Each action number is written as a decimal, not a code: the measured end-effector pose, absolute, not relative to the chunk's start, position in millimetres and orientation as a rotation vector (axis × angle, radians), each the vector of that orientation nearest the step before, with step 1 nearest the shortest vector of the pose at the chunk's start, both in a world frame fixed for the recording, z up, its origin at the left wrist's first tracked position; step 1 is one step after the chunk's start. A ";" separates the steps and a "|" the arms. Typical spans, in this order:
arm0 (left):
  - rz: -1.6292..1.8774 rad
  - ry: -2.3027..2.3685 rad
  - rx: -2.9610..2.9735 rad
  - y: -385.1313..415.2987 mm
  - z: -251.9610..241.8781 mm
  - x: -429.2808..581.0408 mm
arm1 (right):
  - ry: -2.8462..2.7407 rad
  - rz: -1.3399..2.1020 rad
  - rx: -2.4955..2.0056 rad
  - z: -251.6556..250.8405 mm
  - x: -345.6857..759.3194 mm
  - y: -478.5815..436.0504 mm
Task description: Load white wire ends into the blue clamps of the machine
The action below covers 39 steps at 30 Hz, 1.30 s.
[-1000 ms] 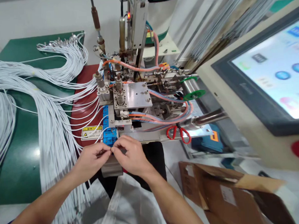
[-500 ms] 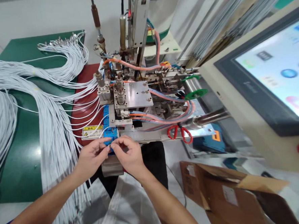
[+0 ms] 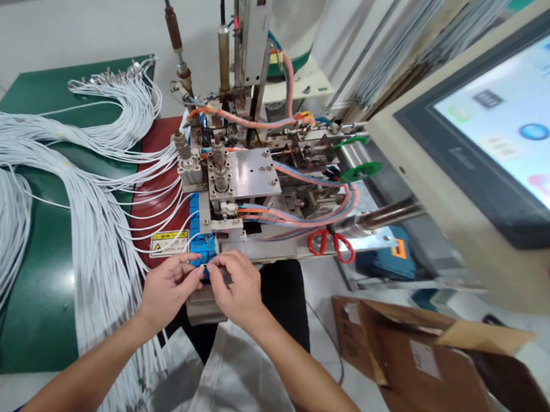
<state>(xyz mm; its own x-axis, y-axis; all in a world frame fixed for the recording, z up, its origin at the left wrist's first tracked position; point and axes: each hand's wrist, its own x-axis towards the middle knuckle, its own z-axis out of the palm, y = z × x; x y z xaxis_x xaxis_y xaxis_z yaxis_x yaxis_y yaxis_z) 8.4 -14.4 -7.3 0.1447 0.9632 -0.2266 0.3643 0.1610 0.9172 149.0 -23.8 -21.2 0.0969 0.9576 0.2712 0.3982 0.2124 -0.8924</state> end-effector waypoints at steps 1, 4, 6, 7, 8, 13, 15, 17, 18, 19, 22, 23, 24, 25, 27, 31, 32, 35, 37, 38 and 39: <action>0.706 1.433 1.433 -12.6 -6.5 6.9 | -1.503 0.683 -1.367 -22.9 150.3 -23.0; 0.571 1.482 1.660 -5.0 -1.6 -0.3 | -1.463 0.758 -1.452 -32.1 154.6 -19.0; 0.500 1.466 1.859 0.1 1.8 -5.5 | -1.382 0.859 -1.509 -40.7 156.6 -16.2; 0.476 1.450 1.945 2.1 2.8 -7.6 | -1.353 0.898 -1.527 -45.0 157.1 -15.3; 0.466 1.440 2.010 3.6 3.3 -9.3 | -1.330 0.926 -1.541 -48.9 157.3 -14.8; 0.467 1.440 2.091 4.4 -0.7 -11.7 | -1.303 1.018 -1.581 -55.8 156.4 -16.6; 0.459 1.446 2.098 4.0 -2.5 -11.4 | -1.297 1.047 -1.593 -53.9 156.7 -16.8; 0.452 1.464 2.100 4.3 -3.1 -10.7 | -1.279 1.096 -1.603 -51.9 157.6 -15.5; 0.445 1.476 2.102 4.7 -3.1 -10.2 | -1.267 1.131 -1.604 -51.3 158.2 -14.2; 0.435 1.487 2.106 5.2 -2.9 -9.5 | -1.255 1.167 -1.601 -51.2 158.7 -12.7; 0.381 1.516 2.139 6.4 -1.6 -6.8 | -1.239 1.233 -1.574 -53.0 160.6 -8.2; 0.361 1.523 2.156 6.6 -1.0 -5.7 | -1.246 1.235 -1.564 -53.9 161.4 -7.1; 0.343 1.532 2.170 6.6 -0.5 -4.8 | -1.260 1.231 -1.558 -54.8 162.5 -6.3; 0.324 1.543 2.181 6.6 0.0 -4.0 | -1.283 1.227 -1.555 -55.5 163.8 -5.9; 0.301 1.557 2.198 6.7 0.8 -3.0 | -1.350 1.222 -1.549 -56.5 167.1 -5.9; 0.319 1.536 2.202 8.1 -0.5 -3.8 | -1.493 1.148 -1.524 -56.4 172.3 -5.5; 0.329 1.529 2.200 8.5 -1.5 -4.4 | -1.530 1.083 -1.535 -56.0 172.5 -4.5; 0.354 1.505 2.216 8.6 -4.6 -6.1 | -1.707 0.836 -1.570 -54.6 170.3 0.2; 0.371 1.493 2.233 7.9 -5.7 -6.5 | -1.822 0.714 -1.560 -54.5 167.4 2.9; 0.376 1.487 2.236 7.5 -5.8 -6.5 | -1.851 0.672 -1.548 -55.0 165.8 3.5; 0.378 1.483 2.237 7.1 -5.6 -6.4 | -1.853 0.645 -1.538 -55.8 164.3 3.2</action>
<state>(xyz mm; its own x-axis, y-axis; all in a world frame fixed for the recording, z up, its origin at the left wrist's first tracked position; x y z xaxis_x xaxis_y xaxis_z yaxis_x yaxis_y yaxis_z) -6.4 7.1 -5.6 0.3916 0.9201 -0.0090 0.8033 -0.3371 0.4911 164.3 3.2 -55.8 -0.1134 0.9802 0.1620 0.6678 0.1960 -0.7181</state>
